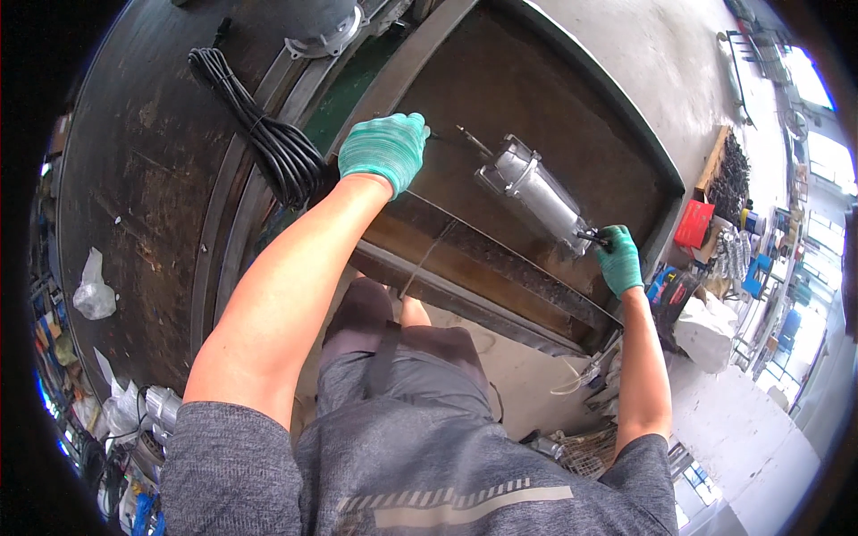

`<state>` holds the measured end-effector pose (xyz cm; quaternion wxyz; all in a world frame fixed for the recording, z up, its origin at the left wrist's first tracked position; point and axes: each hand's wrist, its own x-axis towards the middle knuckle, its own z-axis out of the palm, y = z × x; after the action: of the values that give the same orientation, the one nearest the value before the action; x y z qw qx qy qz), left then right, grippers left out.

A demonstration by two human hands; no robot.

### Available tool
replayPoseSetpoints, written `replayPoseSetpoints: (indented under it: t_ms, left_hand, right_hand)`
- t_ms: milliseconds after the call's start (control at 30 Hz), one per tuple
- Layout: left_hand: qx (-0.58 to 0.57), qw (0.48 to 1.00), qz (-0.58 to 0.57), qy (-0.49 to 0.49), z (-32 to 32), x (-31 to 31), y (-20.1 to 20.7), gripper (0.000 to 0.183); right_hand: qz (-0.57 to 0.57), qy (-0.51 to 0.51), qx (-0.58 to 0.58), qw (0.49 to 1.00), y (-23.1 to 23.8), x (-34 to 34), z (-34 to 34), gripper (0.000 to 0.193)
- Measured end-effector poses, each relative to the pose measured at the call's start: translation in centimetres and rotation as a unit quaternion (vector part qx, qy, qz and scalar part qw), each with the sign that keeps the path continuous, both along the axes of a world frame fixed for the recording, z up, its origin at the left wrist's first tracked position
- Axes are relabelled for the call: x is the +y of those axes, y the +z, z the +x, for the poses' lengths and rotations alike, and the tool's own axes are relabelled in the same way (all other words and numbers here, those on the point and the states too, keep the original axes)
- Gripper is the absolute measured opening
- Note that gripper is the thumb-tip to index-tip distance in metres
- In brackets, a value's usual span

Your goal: The person tests a pump motor assembly for leaks by submerging it in a tank of liquid, using a wrench to tighten bolts on the motor casing and handling power cables.

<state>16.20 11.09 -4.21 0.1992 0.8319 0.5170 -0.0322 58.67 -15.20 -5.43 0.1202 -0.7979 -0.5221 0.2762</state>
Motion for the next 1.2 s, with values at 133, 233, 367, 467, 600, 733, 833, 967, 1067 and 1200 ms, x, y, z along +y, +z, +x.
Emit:
replayPoseSetpoints:
  t_ms: [133, 233, 367, 467, 600, 733, 833, 967, 1067, 1200]
  left_hand:
    - [0.032, 0.999, -0.034, -0.008, 0.0, 0.3, 0.3, 0.032]
    - [0.070, 0.996, -0.052, -0.025, 0.8, 0.6, 0.5, 0.034]
    - [0.114, 0.991, -0.046, -0.049, 1.1, 0.6, 0.9, 0.038]
    - [0.141, 0.988, -0.058, -0.020, 1.6, 0.4, 1.3, 0.037]
    - [0.120, 0.992, -0.031, 0.002, 1.8, 0.0, 1.7, 0.031]
    - [0.125, 0.992, -0.016, -0.007, 2.1, 0.0, 1.5, 0.028]
    - [0.133, 0.991, -0.007, -0.007, 2.2, 0.0, 1.3, 0.027]
    - [0.135, 0.991, -0.002, -0.001, 2.4, -0.1, 1.5, 0.028]
    - [0.140, 0.990, -0.007, -0.001, 2.6, -0.2, 1.6, 0.028]
    - [0.143, 0.990, -0.004, 0.003, 2.6, -0.2, 1.5, 0.030]
  right_hand:
    - [-0.012, 0.083, -0.140, 0.987, 0.4, 1.0, -1.9, 0.026]
    - [-0.019, 0.058, -0.132, 0.989, -0.6, 1.4, -2.3, 0.023]
    - [-0.031, 0.046, -0.127, 0.990, -1.9, 1.9, -3.5, 0.022]
    - [-0.047, 0.022, -0.131, 0.990, -2.3, 1.7, -4.3, 0.023]
    - [-0.032, 0.006, -0.117, 0.993, -2.4, 1.1, -4.6, 0.021]
    - [-0.016, 0.008, -0.095, 0.995, -2.2, 0.8, -4.7, 0.021]
    - [-0.014, -0.026, -0.029, 0.999, -1.9, 0.4, -4.7, 0.021]
    - [-0.019, -0.028, -0.018, 0.999, -1.4, -0.2, -4.4, 0.023]
    - [0.009, -0.035, -0.007, 0.999, -1.7, -1.0, -4.1, 0.022]
    - [0.035, -0.012, -0.020, 0.999, -1.7, -1.4, -4.0, 0.022]
